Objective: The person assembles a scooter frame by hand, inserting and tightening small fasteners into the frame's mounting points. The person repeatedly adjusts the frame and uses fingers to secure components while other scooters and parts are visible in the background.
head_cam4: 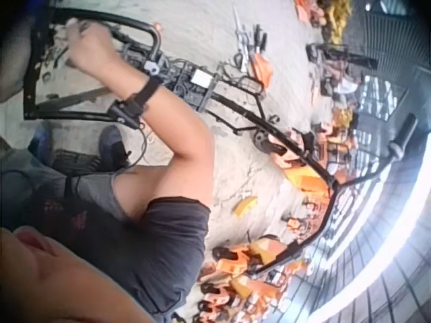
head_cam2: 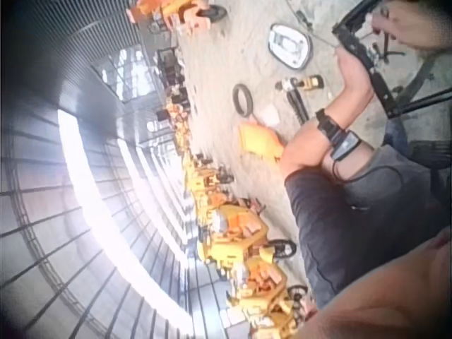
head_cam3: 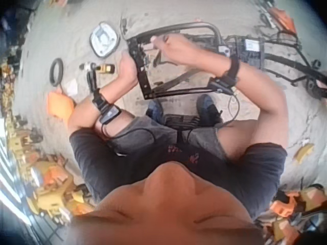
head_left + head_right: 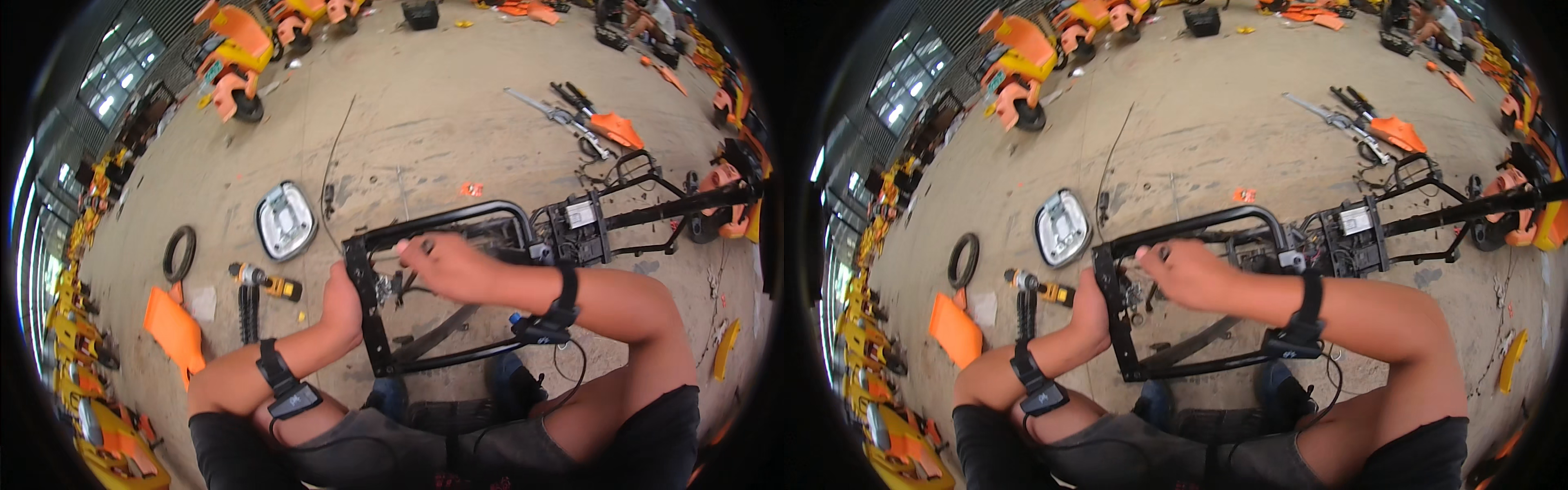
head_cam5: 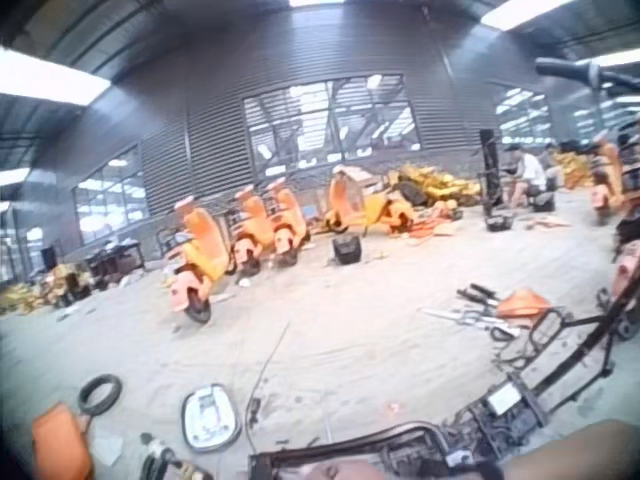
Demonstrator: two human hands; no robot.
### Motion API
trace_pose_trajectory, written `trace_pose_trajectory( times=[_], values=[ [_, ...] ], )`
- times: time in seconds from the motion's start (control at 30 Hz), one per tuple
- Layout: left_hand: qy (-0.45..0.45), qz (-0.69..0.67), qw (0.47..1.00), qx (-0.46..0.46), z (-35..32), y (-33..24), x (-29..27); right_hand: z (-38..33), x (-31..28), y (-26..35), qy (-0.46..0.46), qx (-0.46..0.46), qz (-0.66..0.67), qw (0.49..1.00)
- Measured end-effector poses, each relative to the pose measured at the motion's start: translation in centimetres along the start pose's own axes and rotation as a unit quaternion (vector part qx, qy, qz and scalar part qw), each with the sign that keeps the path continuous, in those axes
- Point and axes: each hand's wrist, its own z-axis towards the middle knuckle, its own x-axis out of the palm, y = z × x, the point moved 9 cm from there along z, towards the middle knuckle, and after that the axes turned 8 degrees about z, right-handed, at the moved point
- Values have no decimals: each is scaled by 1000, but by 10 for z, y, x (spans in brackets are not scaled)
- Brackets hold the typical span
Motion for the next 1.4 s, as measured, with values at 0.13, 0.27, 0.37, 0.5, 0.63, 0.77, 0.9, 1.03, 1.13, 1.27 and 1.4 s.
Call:
trace_pose_trajectory(
  times=[0.13,0.27,0.37,0.5,0.63,0.77,0.9,1.03,1.13,1.27,1.4],
  values=[
    [-15,26,999,-28,-2,2,2,-3,-26,4,-4,35,-27,999],
    [-24,23,999,-19,-1,4,3,-4,-25,-19,26,172,107,979],
    [-25,8,1000,-16,-4,-1,1,2,-11,-21,74,161,159,971],
    [-15,0,1000,-20,-4,1,6,-1,-8,-7,131,101,80,983],
    [-13,13,999,-27,-5,0,7,-4,-8,37,76,-137,-209,965],
    [-13,6,999,-35,-7,-2,11,-8,-10,50,8,-198,-279,940],
    [18,35,999,-22,-3,1,7,3,-21,37,-10,-80,-79,994],
    [1,67,998,-19,-5,-2,6,14,-21,11,-24,26,81,996],
    [1,56,998,-14,0,0,2,16,-14,4,5,70,146,987],
    [3,57,998,-27,-5,-3,7,15,-11,6,6,82,127,988],
    [18,44,999,-18,-4,-4,12,19,-6,9,3,59,149,987]
  ],
)
